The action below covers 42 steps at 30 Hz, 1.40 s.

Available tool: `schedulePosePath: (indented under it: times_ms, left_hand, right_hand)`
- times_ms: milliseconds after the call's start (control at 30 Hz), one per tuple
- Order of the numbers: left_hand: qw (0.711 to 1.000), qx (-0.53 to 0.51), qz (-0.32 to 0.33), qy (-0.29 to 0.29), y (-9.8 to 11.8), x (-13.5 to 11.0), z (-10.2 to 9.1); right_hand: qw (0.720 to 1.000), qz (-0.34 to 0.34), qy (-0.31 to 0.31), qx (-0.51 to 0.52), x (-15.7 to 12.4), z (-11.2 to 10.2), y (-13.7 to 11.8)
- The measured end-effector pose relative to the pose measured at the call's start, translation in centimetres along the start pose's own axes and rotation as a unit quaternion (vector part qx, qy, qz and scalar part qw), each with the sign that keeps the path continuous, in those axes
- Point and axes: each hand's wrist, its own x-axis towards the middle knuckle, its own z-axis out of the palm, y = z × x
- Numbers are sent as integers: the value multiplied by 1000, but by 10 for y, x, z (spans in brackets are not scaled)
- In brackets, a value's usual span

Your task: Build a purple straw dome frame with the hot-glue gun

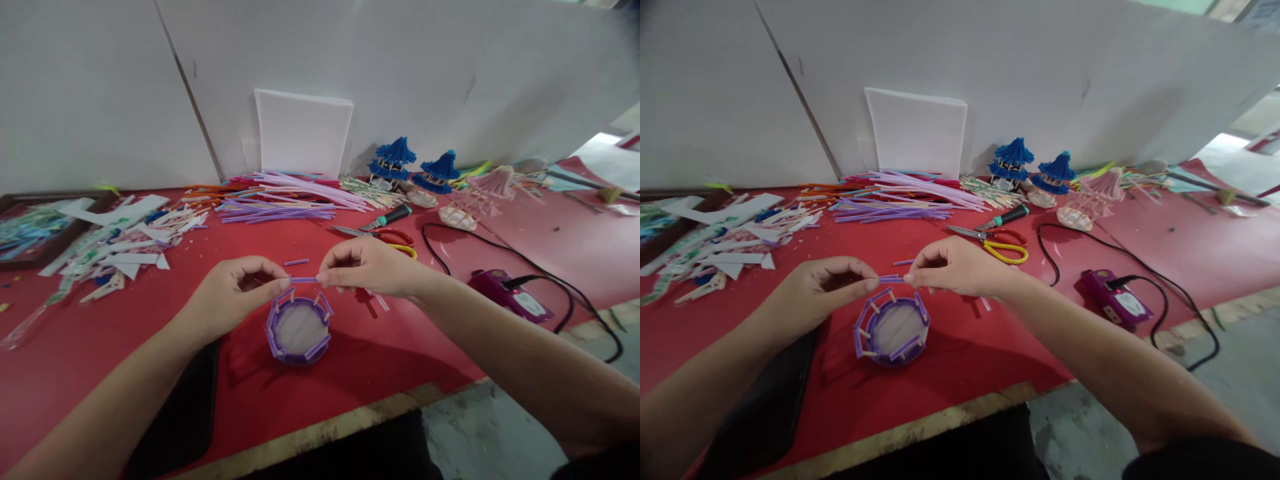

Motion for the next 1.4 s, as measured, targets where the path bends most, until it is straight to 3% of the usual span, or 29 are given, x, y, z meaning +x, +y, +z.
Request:
schedulePosePath:
  times_ms: [300, 667, 1133, 1400]
  left_hand:
    - [997, -38, -65, -11, -5, 6, 6]
    - [998, -26, -50, -8, -13, 9, 11]
    - [998, -18, -55, -2, -18, 10, 15]
    - [996, -37, -75, -28, -19, 11, 15]
  right_hand:
    - [996, 45, 67, 29, 0, 16, 9]
    - [994, 9, 104, 43, -1, 30, 34]
    - [993, -7, 115, 40, 0, 38, 27]
    - [990, -23, 133, 34, -2, 37, 28]
